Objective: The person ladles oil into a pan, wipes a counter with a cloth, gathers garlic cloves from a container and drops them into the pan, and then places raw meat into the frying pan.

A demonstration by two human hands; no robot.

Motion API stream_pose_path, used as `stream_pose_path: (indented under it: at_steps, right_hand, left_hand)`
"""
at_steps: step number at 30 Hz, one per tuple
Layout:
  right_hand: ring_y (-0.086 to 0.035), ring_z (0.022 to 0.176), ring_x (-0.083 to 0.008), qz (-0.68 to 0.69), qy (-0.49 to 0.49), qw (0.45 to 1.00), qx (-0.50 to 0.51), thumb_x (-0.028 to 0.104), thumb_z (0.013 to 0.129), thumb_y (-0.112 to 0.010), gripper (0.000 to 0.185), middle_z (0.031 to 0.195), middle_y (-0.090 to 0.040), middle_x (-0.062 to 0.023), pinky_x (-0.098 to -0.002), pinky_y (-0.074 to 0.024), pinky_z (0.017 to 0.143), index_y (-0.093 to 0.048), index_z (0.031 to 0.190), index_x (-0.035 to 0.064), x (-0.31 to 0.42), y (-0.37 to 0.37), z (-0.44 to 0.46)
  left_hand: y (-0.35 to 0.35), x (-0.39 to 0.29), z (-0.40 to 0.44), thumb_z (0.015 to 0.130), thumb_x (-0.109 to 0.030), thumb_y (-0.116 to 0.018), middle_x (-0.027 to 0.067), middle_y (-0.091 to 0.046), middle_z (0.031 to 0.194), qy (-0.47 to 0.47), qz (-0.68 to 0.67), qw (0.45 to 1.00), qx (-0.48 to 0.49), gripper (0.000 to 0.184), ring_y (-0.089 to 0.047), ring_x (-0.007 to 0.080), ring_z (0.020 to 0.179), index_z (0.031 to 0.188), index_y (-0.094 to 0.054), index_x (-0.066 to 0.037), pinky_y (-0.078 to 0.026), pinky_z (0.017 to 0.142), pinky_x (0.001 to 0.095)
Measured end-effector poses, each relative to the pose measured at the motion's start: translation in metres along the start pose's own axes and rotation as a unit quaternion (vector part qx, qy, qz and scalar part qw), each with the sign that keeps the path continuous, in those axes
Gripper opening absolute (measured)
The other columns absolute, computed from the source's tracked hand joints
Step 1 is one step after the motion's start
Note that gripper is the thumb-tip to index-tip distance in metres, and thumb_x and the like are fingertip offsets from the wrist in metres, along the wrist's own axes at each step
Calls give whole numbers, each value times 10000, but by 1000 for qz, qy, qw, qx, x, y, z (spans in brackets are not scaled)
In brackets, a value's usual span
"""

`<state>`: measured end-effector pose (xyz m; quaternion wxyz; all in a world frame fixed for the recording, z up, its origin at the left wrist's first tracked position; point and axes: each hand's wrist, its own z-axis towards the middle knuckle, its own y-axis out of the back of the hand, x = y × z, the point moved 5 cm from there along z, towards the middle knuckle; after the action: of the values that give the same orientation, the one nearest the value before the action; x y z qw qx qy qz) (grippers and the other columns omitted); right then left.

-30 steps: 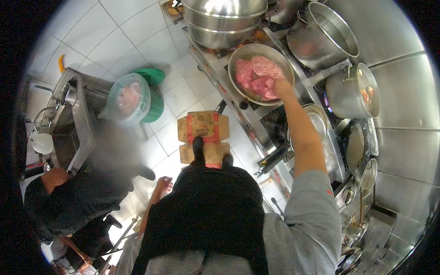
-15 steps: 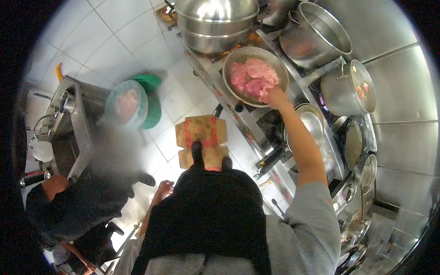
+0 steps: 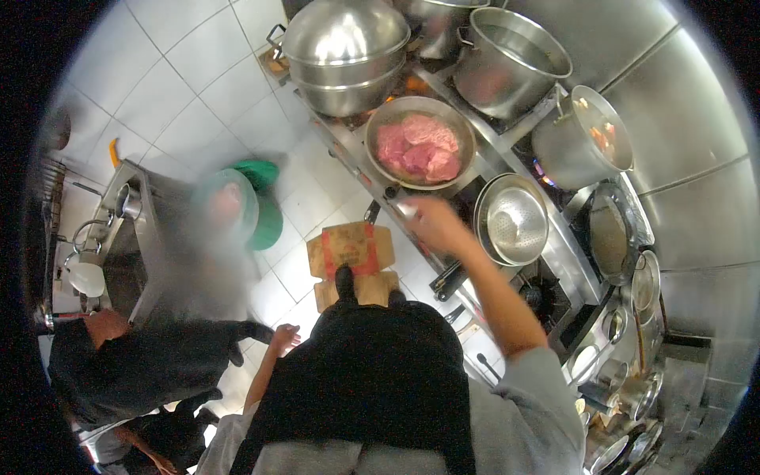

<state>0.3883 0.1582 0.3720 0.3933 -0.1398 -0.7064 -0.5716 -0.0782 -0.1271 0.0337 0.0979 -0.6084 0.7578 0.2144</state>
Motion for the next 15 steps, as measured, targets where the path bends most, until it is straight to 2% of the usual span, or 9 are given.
stream_pose_path:
  at_steps: [1, 3, 4, 5, 7, 8, 11, 13, 15]
  right_hand:
    - [-601, 768, -169, 59, 10, 996, 65, 134, 834, -623, 329, 886, -640, -110, -318, -497, 721, -589, 1149, 47, 9, -15, -27]
    - [-604, 771, -165, 139, 59, 982, 112, 167, 866, -622, 328, 915, -648, -91, -318, -497, 714, -584, 1180, 81, 42, -34, -71]
    - [-607, 812, -161, 153, 70, 980, 105, 166, 874, -613, 329, 961, -641, -97, -313, -491, 728, -577, 1191, 85, 43, -52, -87]
    - [-608, 857, -163, 200, 32, 968, 149, 152, 881, -597, 330, 1014, -633, -97, -314, -484, 752, -568, 1201, 79, 56, -56, -101]
    - [-624, 877, -241, 207, 11, 962, 180, 234, 874, -600, 317, 991, -633, -158, -348, -484, 762, -579, 1134, 53, 45, -82, -121]
    - [-625, 876, -249, 195, 33, 963, 181, 239, 872, -599, 310, 984, -632, -164, -354, -483, 759, -582, 1118, 51, 43, -88, -130]
    - [-621, 897, -289, 154, 75, 967, 189, 221, 858, -597, 297, 989, -631, -175, -372, -479, 772, -583, 1100, 48, 43, -95, -147]
    - [-611, 942, -335, 118, 63, 969, 206, 161, 837, -599, 314, 1027, -628, -173, -385, -477, 811, -575, 1129, 47, 45, -94, -159]
    - [-613, 946, -334, 66, 55, 974, 209, 174, 831, -603, 327, 1022, -634, -178, -393, -478, 817, -571, 1129, 43, 32, -104, -169]
  left_hand:
    - [-8, -1, 2, 885, -282, -611, 106, -631, 749, -8, 14, 1000, 7, 270, -608, 209, 580, 956, -579, -24, -518, 490, 368]
    - [-26, 1, 7, 883, -287, -613, 98, -621, 732, -22, 42, 999, 21, 261, -600, 202, 571, 951, -581, -37, -511, 487, 363]
    - [-37, 5, 17, 883, -289, -612, 104, -623, 740, -63, 44, 996, 40, 270, -601, 202, 572, 959, -581, -31, -514, 488, 363]
    - [-47, 8, 26, 883, -291, -611, 110, -625, 747, -104, 45, 992, 59, 280, -602, 202, 574, 967, -582, -26, -516, 489, 363]
    - [-71, -21, -6, 890, -259, -585, 122, -623, 752, -95, 82, 992, 23, 267, -605, 216, 582, 994, -596, -13, -525, 493, 372]
    - [-78, -26, -4, 886, -242, -567, 132, -626, 758, -182, 135, 973, 42, 268, -617, 229, 603, 1012, -603, -7, -531, 503, 380]
    - [-93, -43, -11, 878, -166, -491, 164, -652, 801, -275, 347, 896, -21, 287, -661, 259, 688, 1051, -611, 28, -553, 519, 372]
    - [-89, -29, -4, 889, -188, -526, 148, -657, 803, -312, 346, 885, -23, 272, -658, 251, 674, 1029, -610, 29, -545, 502, 360]
    - [-86, -22, -18, 886, -220, -557, 136, -655, 797, -237, 272, 932, 12, 282, -651, 241, 657, 1017, -608, 24, -536, 495, 361]
